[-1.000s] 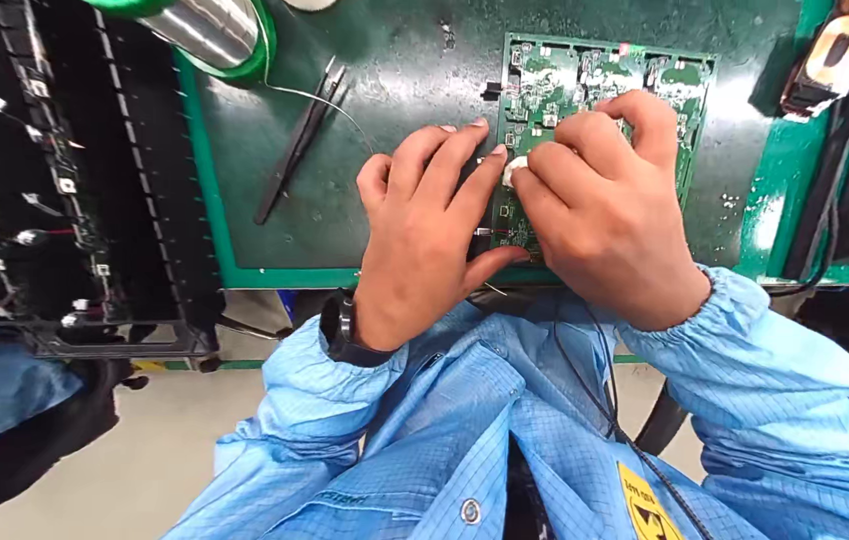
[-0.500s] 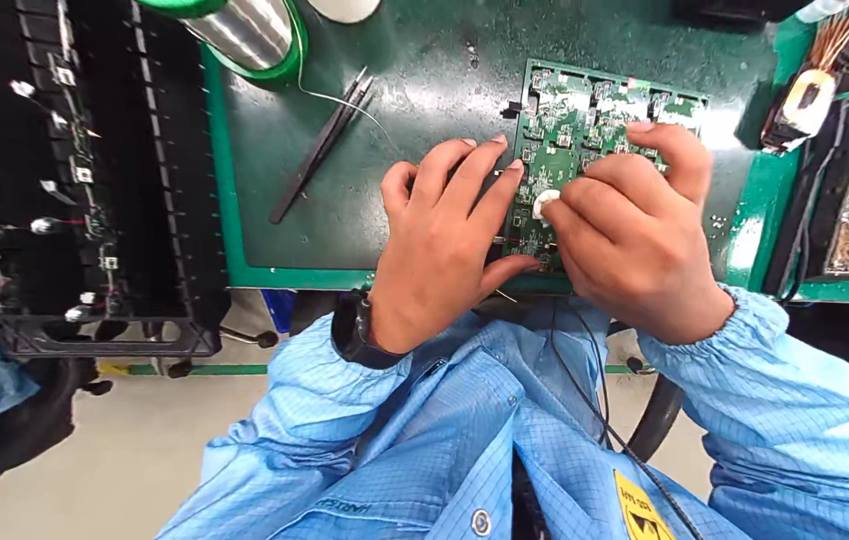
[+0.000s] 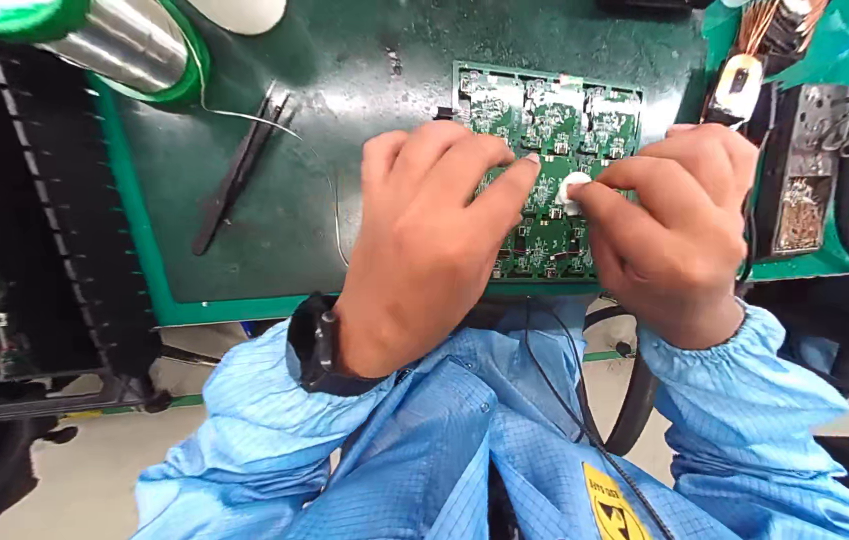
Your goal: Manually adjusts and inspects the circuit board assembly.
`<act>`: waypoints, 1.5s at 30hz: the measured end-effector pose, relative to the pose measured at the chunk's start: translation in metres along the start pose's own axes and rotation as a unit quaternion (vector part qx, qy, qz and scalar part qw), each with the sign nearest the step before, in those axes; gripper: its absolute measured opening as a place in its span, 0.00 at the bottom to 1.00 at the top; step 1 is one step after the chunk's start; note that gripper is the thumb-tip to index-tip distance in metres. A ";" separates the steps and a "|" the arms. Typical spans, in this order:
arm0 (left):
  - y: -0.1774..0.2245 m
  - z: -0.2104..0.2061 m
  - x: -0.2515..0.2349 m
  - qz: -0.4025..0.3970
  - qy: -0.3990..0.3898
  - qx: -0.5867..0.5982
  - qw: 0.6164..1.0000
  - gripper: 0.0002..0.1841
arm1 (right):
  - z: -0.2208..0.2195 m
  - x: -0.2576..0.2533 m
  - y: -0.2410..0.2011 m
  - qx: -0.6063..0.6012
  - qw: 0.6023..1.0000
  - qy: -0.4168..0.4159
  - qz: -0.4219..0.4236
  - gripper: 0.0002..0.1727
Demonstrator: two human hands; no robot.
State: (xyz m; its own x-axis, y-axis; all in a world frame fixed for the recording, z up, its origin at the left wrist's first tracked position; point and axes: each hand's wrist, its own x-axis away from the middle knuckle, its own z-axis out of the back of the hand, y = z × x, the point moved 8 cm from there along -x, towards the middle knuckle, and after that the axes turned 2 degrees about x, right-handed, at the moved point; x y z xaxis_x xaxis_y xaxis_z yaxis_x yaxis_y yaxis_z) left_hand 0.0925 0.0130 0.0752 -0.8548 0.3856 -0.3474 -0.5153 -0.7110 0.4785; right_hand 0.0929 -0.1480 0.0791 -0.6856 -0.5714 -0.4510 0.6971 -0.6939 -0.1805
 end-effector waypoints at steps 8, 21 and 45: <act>-0.004 -0.031 -0.012 -0.033 -0.021 -0.021 0.999 0.11 | -0.024 -0.004 -0.007 -0.009 0.996 -0.036 0.081 0.09; -0.009 -0.029 -0.006 -0.007 -0.008 -0.020 1.000 0.10 | -0.032 -0.008 -0.021 0.055 0.986 -0.075 0.139 0.10; -0.004 -0.031 0.000 -0.044 0.003 -0.042 0.998 0.12 | -0.035 -0.019 -0.008 0.039 0.996 -0.056 0.059 0.09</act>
State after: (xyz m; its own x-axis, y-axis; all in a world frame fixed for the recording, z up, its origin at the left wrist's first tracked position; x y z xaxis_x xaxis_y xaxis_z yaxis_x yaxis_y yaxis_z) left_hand 0.0971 -0.0025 0.0480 -0.8055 0.4457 -0.3904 -0.5815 -0.7213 0.3762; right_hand 0.1074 -0.1163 0.0585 -0.6224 -0.6932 -0.3635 0.7586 -0.6486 -0.0622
